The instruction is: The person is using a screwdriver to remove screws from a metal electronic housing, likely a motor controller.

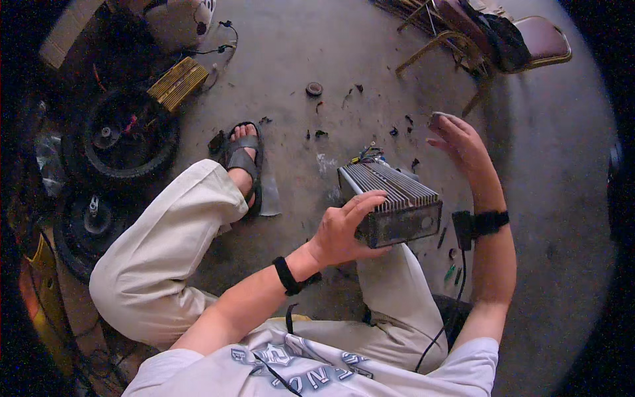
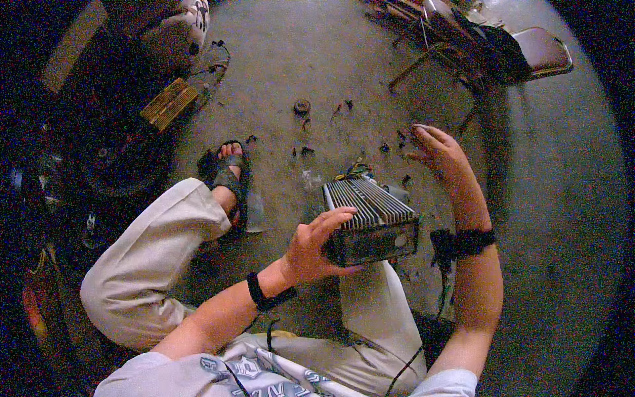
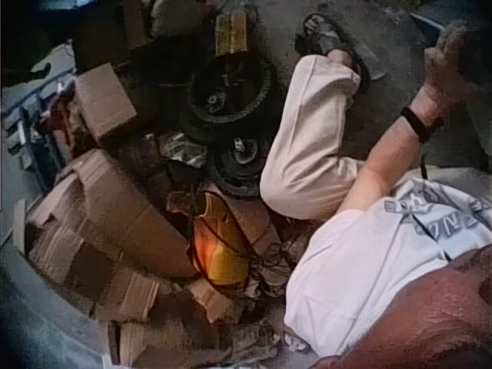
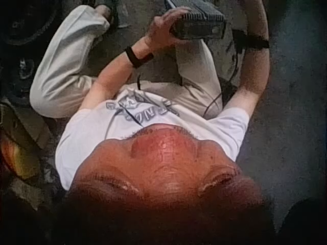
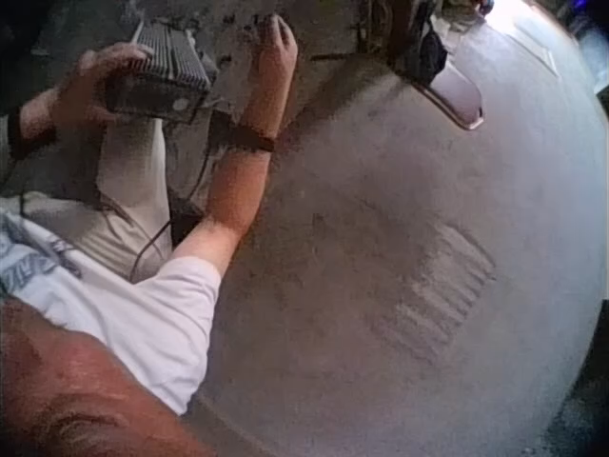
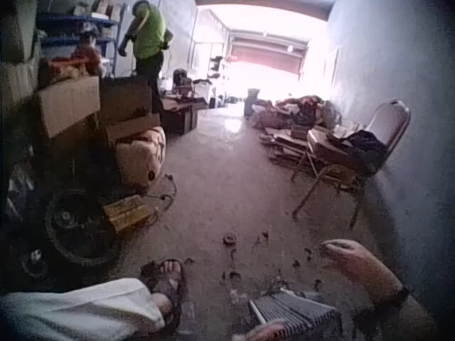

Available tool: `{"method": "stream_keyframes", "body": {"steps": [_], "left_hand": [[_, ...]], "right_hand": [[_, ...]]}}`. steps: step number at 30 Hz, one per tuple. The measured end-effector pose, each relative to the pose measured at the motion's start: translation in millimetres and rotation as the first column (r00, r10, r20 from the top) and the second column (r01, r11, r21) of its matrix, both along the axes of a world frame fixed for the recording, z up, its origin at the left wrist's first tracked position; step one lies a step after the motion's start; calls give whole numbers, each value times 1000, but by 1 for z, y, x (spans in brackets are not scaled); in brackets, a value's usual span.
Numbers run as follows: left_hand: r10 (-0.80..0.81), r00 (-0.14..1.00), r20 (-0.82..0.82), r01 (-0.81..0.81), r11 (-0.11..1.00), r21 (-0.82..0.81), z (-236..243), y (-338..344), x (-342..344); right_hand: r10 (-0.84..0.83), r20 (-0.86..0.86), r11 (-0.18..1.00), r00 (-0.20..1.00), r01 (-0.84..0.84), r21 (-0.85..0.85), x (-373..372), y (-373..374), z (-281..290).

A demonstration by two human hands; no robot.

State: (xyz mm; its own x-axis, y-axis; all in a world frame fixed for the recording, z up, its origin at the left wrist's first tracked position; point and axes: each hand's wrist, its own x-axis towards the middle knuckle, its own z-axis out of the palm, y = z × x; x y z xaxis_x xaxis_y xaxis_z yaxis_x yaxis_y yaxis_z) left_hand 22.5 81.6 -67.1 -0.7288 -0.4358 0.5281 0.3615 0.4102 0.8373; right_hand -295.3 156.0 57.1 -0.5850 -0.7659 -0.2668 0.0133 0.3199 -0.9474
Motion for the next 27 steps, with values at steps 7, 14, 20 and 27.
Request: {"method": "stream_keyframes", "body": {"steps": [7,14,20,27], "left_hand": [[24,1000,-14,-24,1000,-8,1,0,-1],[22,999,35,-22,1000,-9,3,-2,2],[30,1000,-7,-30,1000,-3,1,-3,3],[-1,1000,-18,1,1000,1,0,-12,7]], "right_hand": [[46,-177,999,983,-41,30,65,57,13],[272,-428,961,862,-263,81,114,78,8],[476,-680,877,557,-354,325,138,82,15],[473,-770,881,429,-245,405,153,82,16]]}}
